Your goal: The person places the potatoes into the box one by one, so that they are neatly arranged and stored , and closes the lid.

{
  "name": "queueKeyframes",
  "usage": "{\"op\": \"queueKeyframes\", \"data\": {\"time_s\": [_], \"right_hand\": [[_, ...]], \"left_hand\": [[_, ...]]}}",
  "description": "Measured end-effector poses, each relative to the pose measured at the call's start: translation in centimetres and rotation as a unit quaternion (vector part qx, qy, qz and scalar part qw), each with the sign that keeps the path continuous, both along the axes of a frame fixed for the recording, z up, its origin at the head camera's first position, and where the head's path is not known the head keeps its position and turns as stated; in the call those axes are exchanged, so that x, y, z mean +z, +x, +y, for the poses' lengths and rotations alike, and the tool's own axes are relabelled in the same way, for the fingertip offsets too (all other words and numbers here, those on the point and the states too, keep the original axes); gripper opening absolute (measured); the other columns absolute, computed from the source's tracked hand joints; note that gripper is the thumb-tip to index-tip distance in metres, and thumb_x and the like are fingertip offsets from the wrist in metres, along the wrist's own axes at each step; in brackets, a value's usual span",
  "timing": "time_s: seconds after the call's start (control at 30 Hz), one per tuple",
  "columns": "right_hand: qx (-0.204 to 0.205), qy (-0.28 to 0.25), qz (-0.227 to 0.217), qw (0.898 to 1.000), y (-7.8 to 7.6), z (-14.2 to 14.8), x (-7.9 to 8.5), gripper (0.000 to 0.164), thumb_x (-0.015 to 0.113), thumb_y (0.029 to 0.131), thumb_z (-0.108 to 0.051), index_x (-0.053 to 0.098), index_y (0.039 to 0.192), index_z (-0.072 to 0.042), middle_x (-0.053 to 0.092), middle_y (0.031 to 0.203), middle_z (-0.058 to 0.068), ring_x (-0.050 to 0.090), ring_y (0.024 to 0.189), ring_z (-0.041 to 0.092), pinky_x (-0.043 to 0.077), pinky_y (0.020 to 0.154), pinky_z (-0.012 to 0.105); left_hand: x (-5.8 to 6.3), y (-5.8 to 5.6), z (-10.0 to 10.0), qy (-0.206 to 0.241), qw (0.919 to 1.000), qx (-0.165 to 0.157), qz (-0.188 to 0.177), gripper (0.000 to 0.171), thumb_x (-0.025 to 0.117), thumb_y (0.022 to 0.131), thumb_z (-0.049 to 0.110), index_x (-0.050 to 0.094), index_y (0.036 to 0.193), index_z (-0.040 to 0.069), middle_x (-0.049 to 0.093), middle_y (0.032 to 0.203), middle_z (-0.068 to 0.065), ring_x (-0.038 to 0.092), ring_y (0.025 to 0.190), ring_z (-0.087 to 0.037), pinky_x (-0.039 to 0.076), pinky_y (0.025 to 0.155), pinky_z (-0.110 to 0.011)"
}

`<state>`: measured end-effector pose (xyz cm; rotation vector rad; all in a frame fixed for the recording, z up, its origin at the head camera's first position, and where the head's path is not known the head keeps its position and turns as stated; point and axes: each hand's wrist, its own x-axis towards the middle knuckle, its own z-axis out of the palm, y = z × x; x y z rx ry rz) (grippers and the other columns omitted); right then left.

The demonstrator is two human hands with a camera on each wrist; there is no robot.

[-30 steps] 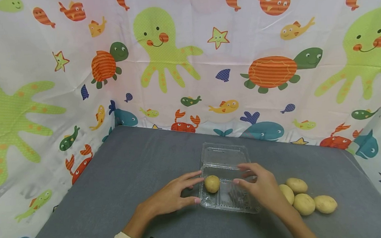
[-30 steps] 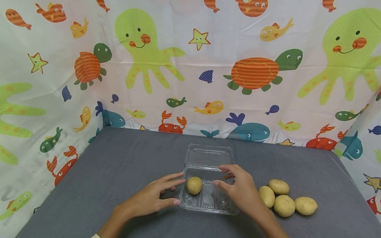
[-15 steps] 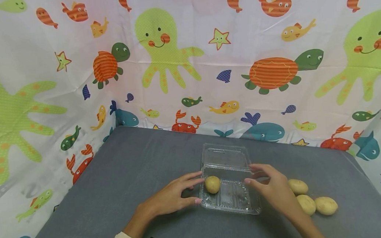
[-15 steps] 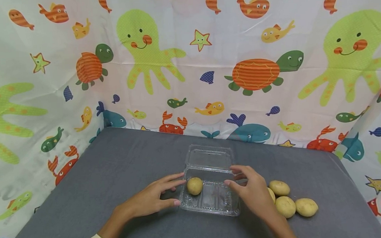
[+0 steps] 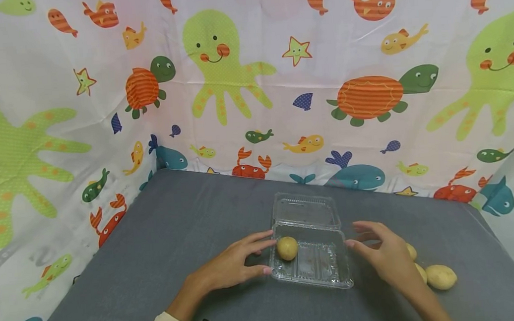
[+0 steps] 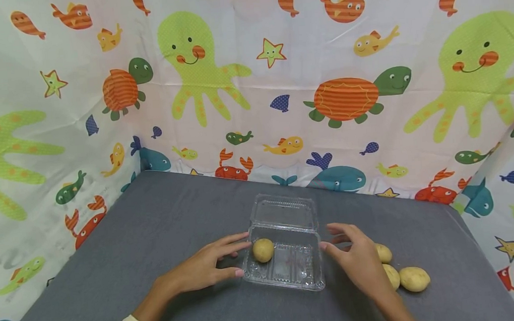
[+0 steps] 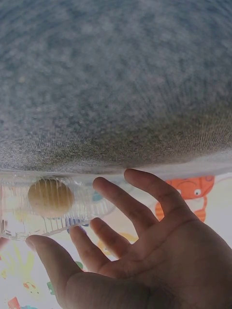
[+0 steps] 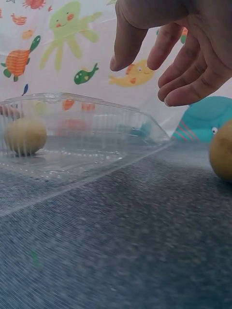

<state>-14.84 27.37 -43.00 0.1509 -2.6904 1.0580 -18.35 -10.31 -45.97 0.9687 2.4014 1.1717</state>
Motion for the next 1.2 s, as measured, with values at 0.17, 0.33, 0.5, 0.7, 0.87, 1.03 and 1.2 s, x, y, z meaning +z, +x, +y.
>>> {"op": "queueKeyframes", "data": {"time_s": [0.17,0.33,0.5,0.7,0.87,1.03,1.2], "right_hand": [[-0.017,0.016,-0.003,1.0,0.1,0.8,-0.1,0.05,0.085,0.094,-0.032,0.07,0.134,-0.008,0.072,0.127,0.012,0.074,0.108,0.031,0.061,0.08,0.025],[-0.03,0.023,0.01,0.999,0.1,1.7,-0.2,0.049,0.086,0.093,-0.031,0.071,0.133,-0.009,0.073,0.128,0.008,0.074,0.106,0.026,0.059,0.08,0.022],[-0.035,0.021,0.002,0.999,0.4,2.5,-0.2,0.051,0.084,0.094,-0.036,0.07,0.135,-0.01,0.071,0.131,0.009,0.072,0.108,0.026,0.053,0.078,0.012],[-0.048,0.016,-0.009,0.999,0.7,3.3,-0.2,0.052,0.083,0.094,-0.038,0.069,0.136,-0.01,0.072,0.13,0.01,0.072,0.105,0.011,0.051,0.077,0.008],[-0.059,0.009,-0.022,0.998,0.9,3.8,-0.3,0.053,0.084,0.094,-0.038,0.069,0.136,-0.009,0.072,0.131,0.014,0.069,0.101,-0.001,0.051,0.076,0.009],[-0.063,-0.004,-0.026,0.998,1.0,4.4,-0.5,0.053,0.085,0.093,-0.034,0.069,0.136,-0.007,0.072,0.129,0.018,0.061,0.091,-0.017,0.049,0.073,0.008],[-0.071,0.014,-0.03,0.997,1.1,5.1,-0.7,0.054,0.084,0.093,-0.036,0.069,0.136,-0.007,0.073,0.128,0.018,0.063,0.092,-0.014,0.047,0.074,0.008]], "left_hand": [[0.0,0.0,0.0,-0.004,1.0,0.003,0.002,0.07,0.071,0.101,0.048,0.047,0.162,0.024,0.032,0.173,0.009,0.062,0.135,-0.02,0.047,0.114,-0.051],[-0.1,0.0,0.0,-0.006,1.0,0.002,0.006,0.07,0.071,0.101,0.049,0.047,0.162,0.024,0.031,0.173,0.01,0.062,0.134,-0.019,0.047,0.115,-0.051],[-0.1,-0.1,0.0,-0.006,1.0,0.003,0.008,0.07,0.071,0.101,0.049,0.047,0.162,0.024,0.032,0.173,0.01,0.062,0.134,-0.02,0.047,0.114,-0.051],[0.0,0.0,0.0,-0.006,1.0,0.002,0.006,0.069,0.072,0.101,0.047,0.047,0.162,0.023,0.032,0.173,0.009,0.062,0.134,-0.02,0.047,0.115,-0.05],[0.0,0.0,0.0,-0.004,1.0,-0.001,0.007,0.069,0.071,0.102,0.046,0.048,0.162,0.022,0.032,0.173,0.007,0.062,0.134,-0.021,0.047,0.114,-0.051],[0.0,0.0,0.0,-0.002,1.0,0.0,0.008,0.068,0.071,0.102,0.047,0.048,0.161,0.022,0.033,0.172,0.008,0.063,0.133,-0.022,0.047,0.114,-0.052],[0.1,0.0,0.0,-0.007,1.0,0.001,0.005,0.069,0.071,0.102,0.046,0.047,0.162,0.023,0.032,0.173,0.009,0.062,0.134,-0.021,0.047,0.115,-0.051]]}}
